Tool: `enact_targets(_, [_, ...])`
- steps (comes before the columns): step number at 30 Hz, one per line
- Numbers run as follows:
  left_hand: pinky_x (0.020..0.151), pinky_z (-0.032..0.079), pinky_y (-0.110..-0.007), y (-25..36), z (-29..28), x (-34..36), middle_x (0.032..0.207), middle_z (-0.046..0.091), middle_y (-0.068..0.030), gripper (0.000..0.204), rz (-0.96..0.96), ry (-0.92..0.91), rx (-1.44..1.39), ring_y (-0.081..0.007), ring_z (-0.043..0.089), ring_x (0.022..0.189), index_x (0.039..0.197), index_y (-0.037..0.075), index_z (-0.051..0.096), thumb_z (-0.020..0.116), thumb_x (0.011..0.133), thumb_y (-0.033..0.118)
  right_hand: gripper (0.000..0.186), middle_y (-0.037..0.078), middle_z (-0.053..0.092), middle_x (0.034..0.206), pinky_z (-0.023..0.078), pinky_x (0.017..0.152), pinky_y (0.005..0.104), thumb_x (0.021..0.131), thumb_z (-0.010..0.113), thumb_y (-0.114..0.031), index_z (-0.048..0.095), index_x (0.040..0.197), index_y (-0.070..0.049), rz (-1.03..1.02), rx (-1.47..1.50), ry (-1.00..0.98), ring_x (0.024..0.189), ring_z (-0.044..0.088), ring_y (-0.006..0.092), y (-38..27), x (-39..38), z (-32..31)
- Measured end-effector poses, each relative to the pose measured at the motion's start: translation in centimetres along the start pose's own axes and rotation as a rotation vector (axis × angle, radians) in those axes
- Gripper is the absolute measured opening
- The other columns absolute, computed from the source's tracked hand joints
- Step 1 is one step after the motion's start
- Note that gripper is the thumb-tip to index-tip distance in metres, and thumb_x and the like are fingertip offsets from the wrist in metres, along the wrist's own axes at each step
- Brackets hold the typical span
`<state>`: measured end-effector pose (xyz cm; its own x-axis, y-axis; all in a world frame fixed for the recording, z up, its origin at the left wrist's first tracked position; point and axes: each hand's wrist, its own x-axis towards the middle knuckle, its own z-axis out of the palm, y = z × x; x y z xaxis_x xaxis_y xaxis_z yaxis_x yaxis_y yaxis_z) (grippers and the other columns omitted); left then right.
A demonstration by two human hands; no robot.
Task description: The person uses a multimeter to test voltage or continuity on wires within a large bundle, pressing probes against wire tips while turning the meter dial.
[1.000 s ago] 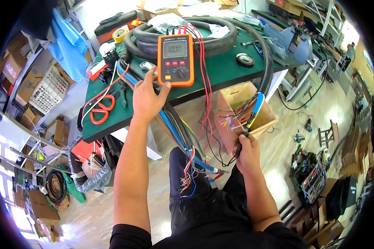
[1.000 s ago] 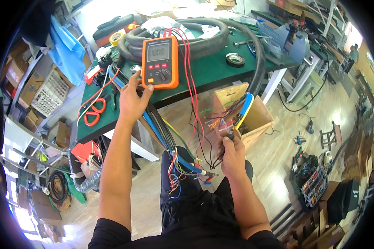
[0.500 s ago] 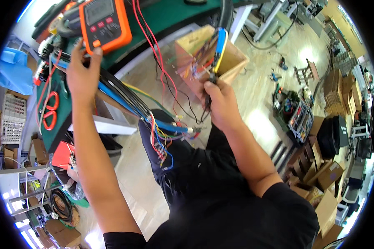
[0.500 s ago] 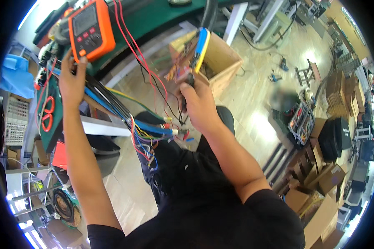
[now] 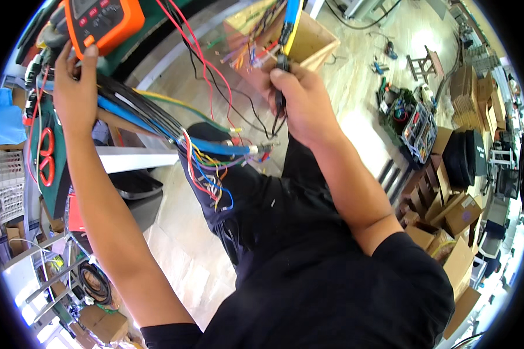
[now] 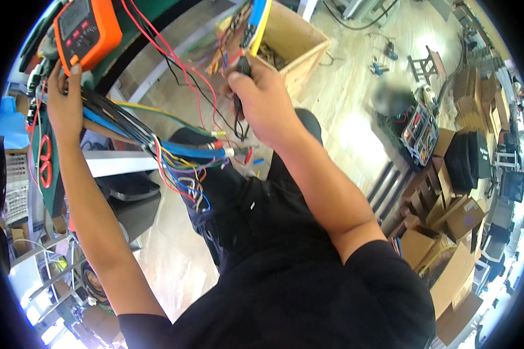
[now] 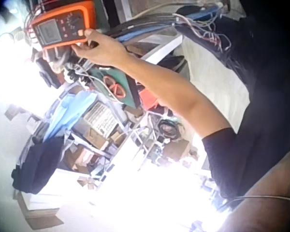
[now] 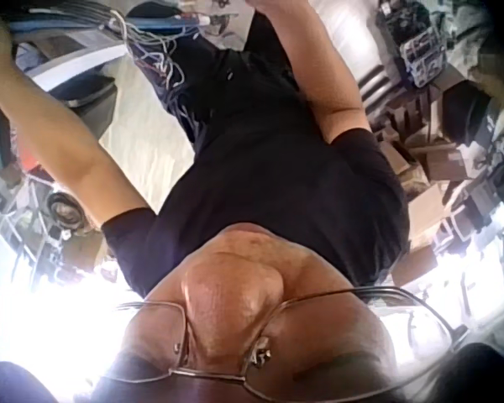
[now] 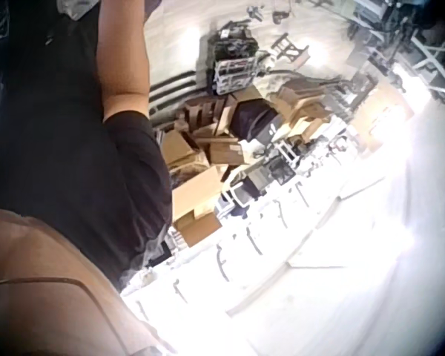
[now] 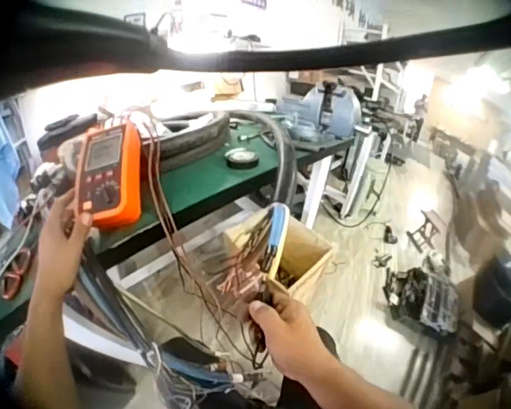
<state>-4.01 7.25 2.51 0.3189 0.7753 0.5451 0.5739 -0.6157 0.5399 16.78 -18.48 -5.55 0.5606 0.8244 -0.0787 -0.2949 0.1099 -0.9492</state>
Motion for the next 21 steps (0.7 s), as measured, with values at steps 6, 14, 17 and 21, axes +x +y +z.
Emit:
enact_targets(6, [0.089,0.048,-0.032,0.9,-0.2,-0.1,0.113,0.067,-0.0178,0.074,-0.005,-0.017,-0.043,-0.0215,0.065,0.098,0.139,0.001,0.049,0.066,0.088,0.053,0.024,0.008,0.061,0.085,0.043,0.051,0.0255,0.096,0.05,-0.016,0.058,0.108,0.004,0.008,0.092,0.055,0.058,0.053,0.0095,0.2,-0.3,0.6])
enact_targets(14, [0.082,0.05,-0.036,1.5,-0.5,0.0,0.103,0.069,-0.0152,0.06,0.093,0.051,-0.027,-0.0248,0.067,0.087,0.133,0.0,0.053,0.067,0.09,0.04,0.02,0.006,0.059,0.079,0.041,0.048,0.0247,0.096,0.051,-0.014,0.057,0.105,0.003,0.028,0.111,0.049,0.054,0.05,0.0107,-0.5,-0.6,0.8])
enact_targets(17, [0.081,0.049,-0.039,1.0,-0.3,0.4,0.086,0.068,-0.0122,0.056,0.055,0.065,0.001,-0.0285,0.065,0.08,0.13,0.003,0.055,0.063,0.091,0.042,0.02,0.005,0.058,0.079,0.041,0.048,0.0247,0.096,0.051,-0.014,0.056,0.106,0.003,0.022,0.103,0.078,0.054,0.051,0.0102,0.0,-0.4,0.7])
enact_targets(21, [0.093,0.042,-0.04,1.1,-0.5,0.9,0.077,0.066,-0.0107,0.05,-0.021,0.002,0.008,-0.0307,0.063,0.09,0.13,0.006,0.057,0.053,0.097,0.043,0.023,0.007,0.06,0.082,0.042,0.048,0.0256,0.095,0.052,-0.014,0.056,0.11,0.004,0.037,0.107,0.058,0.054,0.052,0.0107,0.1,-0.2,0.5])
